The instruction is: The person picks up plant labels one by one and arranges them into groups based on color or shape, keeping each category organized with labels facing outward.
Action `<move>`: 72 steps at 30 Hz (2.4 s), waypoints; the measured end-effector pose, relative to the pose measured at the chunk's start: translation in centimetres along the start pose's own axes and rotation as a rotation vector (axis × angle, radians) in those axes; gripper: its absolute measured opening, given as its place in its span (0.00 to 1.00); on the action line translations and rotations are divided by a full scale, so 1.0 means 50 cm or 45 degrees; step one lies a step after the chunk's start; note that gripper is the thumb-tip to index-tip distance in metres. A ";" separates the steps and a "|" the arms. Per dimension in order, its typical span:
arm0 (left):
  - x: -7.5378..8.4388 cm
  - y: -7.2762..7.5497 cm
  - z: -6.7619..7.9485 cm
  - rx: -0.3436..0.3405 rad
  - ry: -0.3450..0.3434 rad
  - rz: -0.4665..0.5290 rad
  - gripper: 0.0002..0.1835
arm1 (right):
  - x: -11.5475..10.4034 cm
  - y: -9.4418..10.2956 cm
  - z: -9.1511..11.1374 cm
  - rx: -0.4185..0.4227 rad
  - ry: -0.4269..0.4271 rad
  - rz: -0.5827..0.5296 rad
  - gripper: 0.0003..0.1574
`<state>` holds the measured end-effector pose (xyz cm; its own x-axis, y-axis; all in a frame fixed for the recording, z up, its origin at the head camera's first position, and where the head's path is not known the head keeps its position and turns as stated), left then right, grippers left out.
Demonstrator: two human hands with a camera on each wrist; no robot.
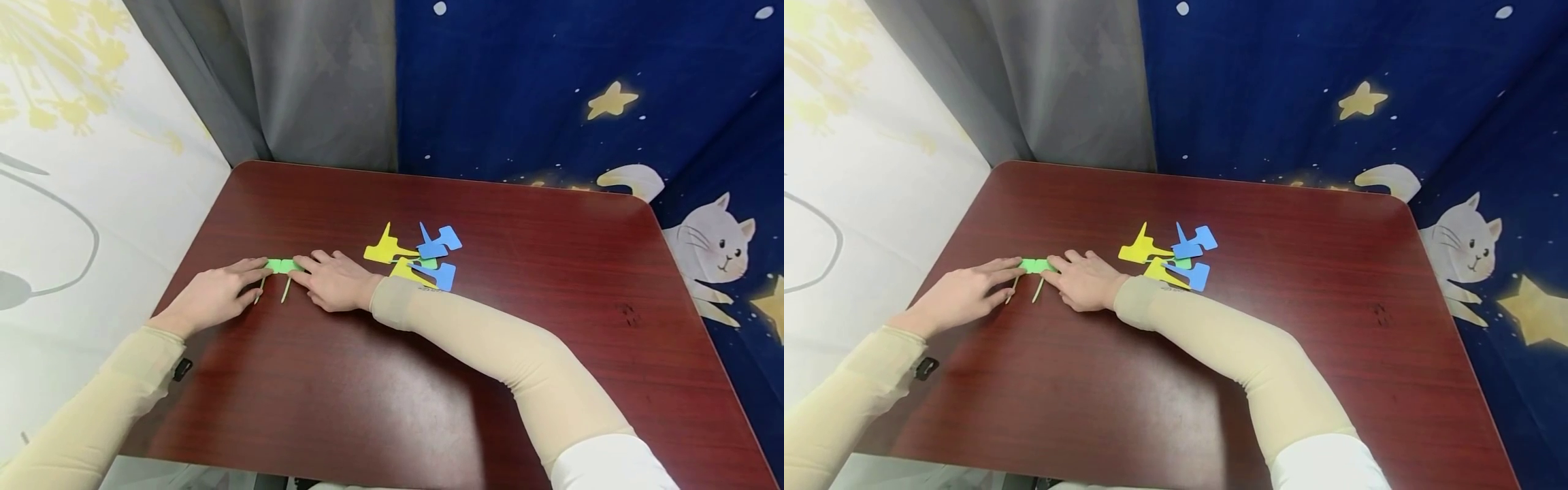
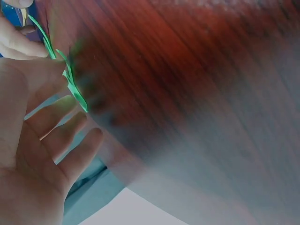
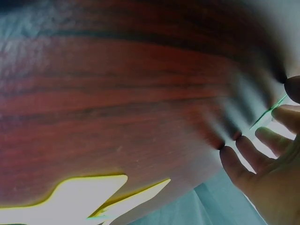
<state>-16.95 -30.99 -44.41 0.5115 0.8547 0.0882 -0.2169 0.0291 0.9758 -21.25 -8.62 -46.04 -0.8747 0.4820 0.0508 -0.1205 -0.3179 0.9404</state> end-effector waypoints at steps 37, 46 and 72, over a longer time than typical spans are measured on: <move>0.003 -0.001 -0.008 0.088 -0.043 0.025 0.23 | 0.014 0.009 0.004 0.040 0.006 -0.006 0.36; 0.034 -0.006 -0.023 0.042 -0.087 0.043 0.29 | 0.079 0.015 0.048 0.108 -0.027 0.013 0.29; 0.058 -0.012 -0.036 -0.036 -0.116 0.073 0.29 | 0.203 -0.037 0.203 0.242 -0.104 0.038 0.13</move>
<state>-16.83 -27.59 -45.08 0.5707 0.8049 0.1628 -0.2707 -0.0028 0.9627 -25.13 5.14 -43.84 -0.8346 0.5419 0.0992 0.0023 -0.1766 0.9843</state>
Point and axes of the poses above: each hand's wrist, its own z-axis away from the middle knuckle, its own y-axis out of the back of the hand, x = y × z, the point moved 2 cm from there along -z, towards the middle knuckle, and after that the axes turned 14 degrees about -x, right-handed, at the moved point
